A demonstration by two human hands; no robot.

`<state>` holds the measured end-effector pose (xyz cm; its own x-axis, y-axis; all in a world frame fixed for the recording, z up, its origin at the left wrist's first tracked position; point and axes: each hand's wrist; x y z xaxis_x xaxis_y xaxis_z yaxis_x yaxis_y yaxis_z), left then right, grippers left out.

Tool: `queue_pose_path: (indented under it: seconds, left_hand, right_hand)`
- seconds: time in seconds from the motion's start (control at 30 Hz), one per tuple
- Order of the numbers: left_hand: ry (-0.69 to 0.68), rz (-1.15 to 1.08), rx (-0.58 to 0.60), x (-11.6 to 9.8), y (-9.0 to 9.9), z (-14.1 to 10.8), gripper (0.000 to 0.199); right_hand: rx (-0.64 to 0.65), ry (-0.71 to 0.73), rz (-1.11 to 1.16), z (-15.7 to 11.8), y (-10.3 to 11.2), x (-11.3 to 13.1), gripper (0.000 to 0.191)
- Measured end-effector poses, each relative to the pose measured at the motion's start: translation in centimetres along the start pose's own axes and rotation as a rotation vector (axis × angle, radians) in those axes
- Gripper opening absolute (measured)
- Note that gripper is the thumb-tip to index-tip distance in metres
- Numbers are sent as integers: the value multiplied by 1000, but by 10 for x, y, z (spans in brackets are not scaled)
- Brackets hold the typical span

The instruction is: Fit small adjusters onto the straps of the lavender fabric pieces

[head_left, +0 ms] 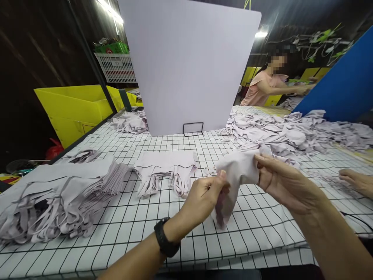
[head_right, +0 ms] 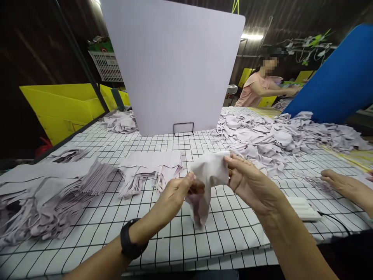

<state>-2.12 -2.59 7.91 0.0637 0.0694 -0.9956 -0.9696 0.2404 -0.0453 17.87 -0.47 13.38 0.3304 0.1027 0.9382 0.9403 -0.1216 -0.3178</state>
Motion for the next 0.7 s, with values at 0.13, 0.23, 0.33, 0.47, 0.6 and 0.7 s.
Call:
queue_pose_path:
  seconds: [0.13,0.23,0.33,0.47,0.6,0.7]
  left_hand:
    - [68,-136,-110,-11,3,7,57]
    - [108,-219,-57,-25,5,19,53]
    - [173,-318,112,-39,3,31,45]
    - [206,-329,229,-60,-4,46,35]
    - [85,-270,288,-78,-11,54,34]
    - [36,-243,359,-83,-16,57,30]
  right_hand:
    - [19,105,-75,-27,-3,1,16]
    - [-19,231,-118,-40,2,2,18]
    - [-21,319,-143,-52,6,1,14]
    - [-62,395,-158,-67,11,-8,9]
    - [-249,464,-92,-82,21,-22,11]
    - [-356,470,-91,-93,30,-30,14]
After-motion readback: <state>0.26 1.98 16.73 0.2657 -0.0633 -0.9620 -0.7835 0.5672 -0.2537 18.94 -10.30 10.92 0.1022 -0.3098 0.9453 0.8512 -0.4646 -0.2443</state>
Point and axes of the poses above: each hand's wrist, its own z-axis towards the middle knuckle, its own y-axis out of the back of the hand, x = y × z, and after that the axes turned 8 degrees about -x, right-handed
